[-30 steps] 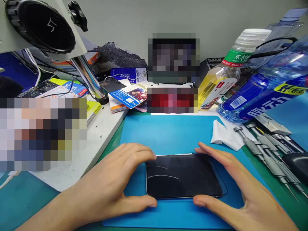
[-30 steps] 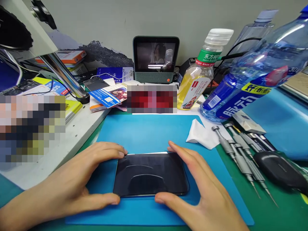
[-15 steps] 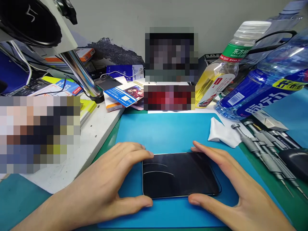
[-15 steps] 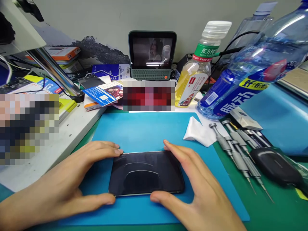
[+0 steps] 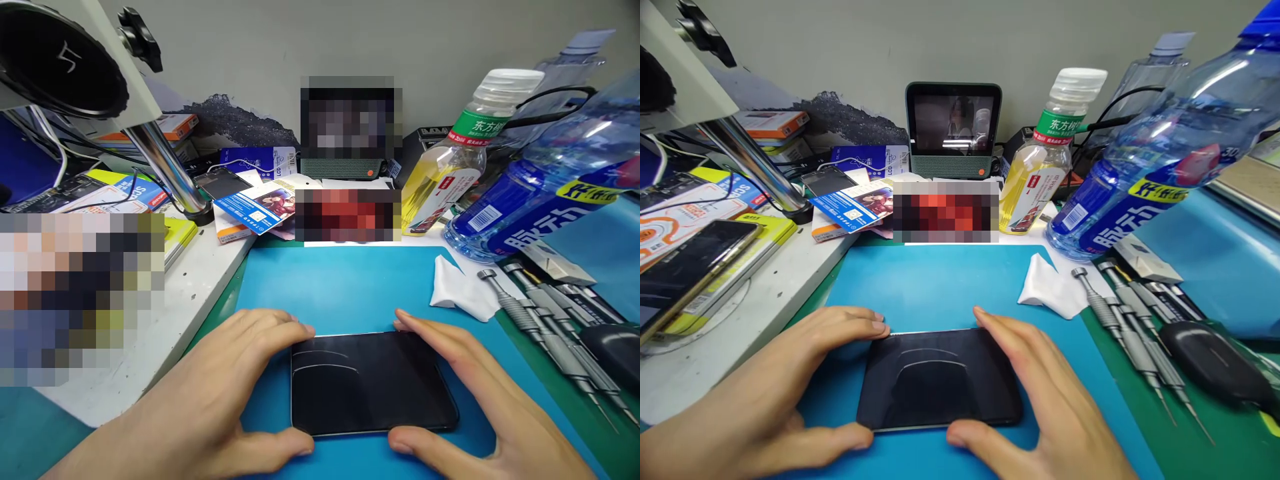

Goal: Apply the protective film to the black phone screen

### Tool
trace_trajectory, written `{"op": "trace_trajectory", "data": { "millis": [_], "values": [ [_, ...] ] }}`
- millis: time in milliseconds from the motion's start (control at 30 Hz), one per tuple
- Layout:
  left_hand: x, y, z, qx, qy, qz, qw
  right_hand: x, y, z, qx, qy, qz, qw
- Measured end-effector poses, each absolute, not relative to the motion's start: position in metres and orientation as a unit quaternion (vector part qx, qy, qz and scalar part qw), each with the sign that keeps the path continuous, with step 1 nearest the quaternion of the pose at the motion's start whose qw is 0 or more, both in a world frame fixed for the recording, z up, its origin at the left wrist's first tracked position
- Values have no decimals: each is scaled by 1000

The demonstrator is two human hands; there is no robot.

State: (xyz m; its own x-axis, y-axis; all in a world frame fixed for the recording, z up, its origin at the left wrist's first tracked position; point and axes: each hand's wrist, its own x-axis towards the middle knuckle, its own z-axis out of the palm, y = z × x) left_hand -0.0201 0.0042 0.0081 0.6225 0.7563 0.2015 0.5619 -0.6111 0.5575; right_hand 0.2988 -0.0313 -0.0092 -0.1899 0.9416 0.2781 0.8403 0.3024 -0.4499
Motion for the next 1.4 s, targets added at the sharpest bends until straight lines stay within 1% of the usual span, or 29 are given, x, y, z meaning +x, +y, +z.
{"op": "trace_trajectory", "data": {
  "millis": [200, 500, 733, 833, 933, 1067, 1100, 1167, 1200, 1400],
  "values": [
    [-22, 5, 8, 873, 379, 195, 236, 297, -31, -7, -586, -760, 111, 258],
    [-24, 8, 9, 878, 363, 210, 232, 297, -29, -7, -592, -756, 90, 266],
    [-23, 8, 10, 891, 348, 195, 217, 296, -29, -5, -587, -762, 71, 265],
    [-22, 8, 11, 897, 338, 207, 197, 296, -29, -5, -588, -762, 75, 262],
    [-22, 7, 11, 889, 343, 254, 165, 296, -29, -5, -587, -763, 82, 256],
    [-25, -2, 16, 884, 326, 333, 51, 295, -29, -5, -587, -762, 82, 260],
    [-26, -4, 18, 874, 316, 369, 22, 295, -29, -5, -588, -762, 82, 259],
    [-26, -5, 21, 854, 337, 397, 7, 295, -29, -5, -587, -764, 83, 256],
    [-26, -4, 22, 851, 324, 413, 4, 296, -29, -5, -587, -765, 83, 253],
    [-22, 4, 16, 902, 270, 334, -34, 298, -29, -5, -587, -768, 73, 247]
  ]
}}
